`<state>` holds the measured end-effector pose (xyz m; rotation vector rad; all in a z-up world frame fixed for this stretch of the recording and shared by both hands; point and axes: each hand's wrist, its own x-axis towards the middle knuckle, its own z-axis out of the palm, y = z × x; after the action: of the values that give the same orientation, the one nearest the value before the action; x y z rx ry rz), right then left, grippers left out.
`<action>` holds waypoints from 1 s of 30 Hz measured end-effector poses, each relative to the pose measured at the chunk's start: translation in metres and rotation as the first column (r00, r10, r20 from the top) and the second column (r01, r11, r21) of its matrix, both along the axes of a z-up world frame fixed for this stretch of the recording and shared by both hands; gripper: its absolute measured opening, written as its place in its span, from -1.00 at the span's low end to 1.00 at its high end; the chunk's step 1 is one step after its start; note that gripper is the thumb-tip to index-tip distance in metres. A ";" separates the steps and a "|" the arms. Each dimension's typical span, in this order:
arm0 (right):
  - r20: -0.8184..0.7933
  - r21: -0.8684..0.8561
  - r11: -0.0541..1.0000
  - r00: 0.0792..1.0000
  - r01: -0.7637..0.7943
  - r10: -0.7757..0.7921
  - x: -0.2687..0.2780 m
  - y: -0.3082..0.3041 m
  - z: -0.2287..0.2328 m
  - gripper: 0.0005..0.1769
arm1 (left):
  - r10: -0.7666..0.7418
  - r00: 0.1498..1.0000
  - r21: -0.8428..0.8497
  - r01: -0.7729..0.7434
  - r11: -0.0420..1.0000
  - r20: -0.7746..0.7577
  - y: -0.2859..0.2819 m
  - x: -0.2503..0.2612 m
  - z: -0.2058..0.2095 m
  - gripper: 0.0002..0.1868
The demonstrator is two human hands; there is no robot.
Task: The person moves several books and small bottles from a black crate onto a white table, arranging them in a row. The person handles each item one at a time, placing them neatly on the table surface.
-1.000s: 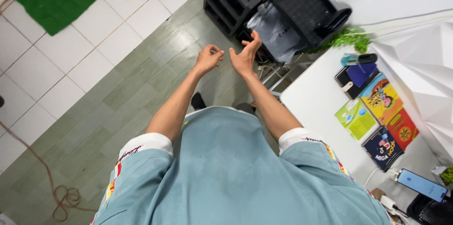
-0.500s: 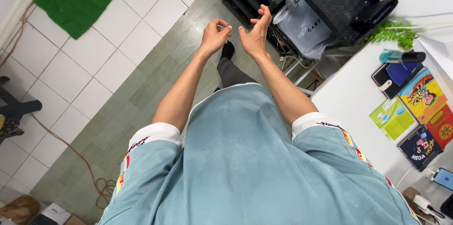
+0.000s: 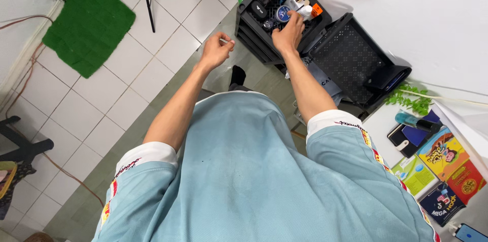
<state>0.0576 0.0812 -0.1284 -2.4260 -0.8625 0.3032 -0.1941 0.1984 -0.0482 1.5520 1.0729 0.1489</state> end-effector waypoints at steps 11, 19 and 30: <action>-0.017 -0.411 0.911 0.999 -0.049 0.046 0.091 0.059 -0.006 -0.14 | -0.111 0.990 -0.087 0.104 0.991 -0.082 0.080 0.051 -0.007 -0.71; 0.090 -0.330 0.943 0.994 -0.033 0.066 0.092 0.064 -0.010 -0.38 | -0.229 0.970 -0.129 0.217 0.967 -0.086 0.151 0.083 -0.022 -0.75; 0.110 0.129 0.979 0.978 0.161 -0.175 0.091 0.043 0.028 -0.37 | -0.574 0.818 -0.005 0.574 0.819 -0.045 0.199 0.185 -0.017 -0.68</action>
<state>0.1483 0.1240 -0.1007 -2.4052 -0.6983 0.0395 -0.0089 0.3979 -0.0649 1.8280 0.5905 -0.3014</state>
